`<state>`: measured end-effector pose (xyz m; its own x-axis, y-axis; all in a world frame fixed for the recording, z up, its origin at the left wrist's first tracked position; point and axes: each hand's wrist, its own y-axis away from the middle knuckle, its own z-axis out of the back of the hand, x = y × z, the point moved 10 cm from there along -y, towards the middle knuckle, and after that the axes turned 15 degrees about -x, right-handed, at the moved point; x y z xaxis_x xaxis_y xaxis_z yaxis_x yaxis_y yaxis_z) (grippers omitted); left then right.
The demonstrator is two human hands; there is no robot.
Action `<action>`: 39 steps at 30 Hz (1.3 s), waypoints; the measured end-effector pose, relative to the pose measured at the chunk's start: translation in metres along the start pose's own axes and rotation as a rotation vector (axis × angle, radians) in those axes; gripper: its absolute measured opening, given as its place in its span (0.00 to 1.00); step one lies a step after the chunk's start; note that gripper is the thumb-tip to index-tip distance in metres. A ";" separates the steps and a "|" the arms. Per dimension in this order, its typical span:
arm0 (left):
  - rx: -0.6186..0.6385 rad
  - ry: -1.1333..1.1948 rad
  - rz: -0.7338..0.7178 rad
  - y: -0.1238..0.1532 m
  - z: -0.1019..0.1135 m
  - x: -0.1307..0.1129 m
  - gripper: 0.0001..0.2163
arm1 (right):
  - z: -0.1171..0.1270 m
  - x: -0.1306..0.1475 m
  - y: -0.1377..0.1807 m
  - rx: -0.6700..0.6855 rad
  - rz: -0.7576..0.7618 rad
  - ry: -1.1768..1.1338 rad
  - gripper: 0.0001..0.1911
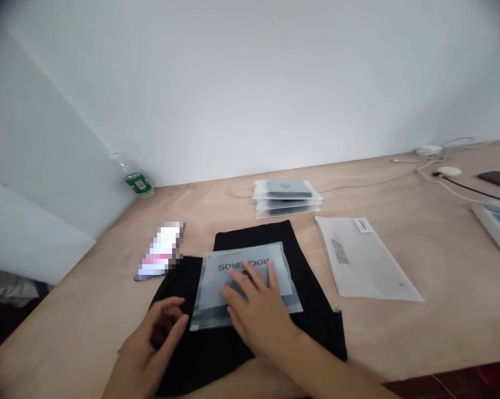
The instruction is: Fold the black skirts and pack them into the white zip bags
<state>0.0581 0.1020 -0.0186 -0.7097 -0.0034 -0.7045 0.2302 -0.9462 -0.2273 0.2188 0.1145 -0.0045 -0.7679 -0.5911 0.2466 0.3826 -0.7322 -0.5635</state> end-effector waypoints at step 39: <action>-0.110 -0.261 -0.451 -0.019 -0.012 -0.072 0.20 | 0.060 -0.046 0.018 -0.059 -0.118 0.118 0.29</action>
<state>0.1125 0.1242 0.0284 -0.8931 0.3023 -0.3331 -0.0776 -0.8329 -0.5479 0.2919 0.1083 0.0207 -0.8623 -0.4554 0.2213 0.2579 -0.7713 -0.5819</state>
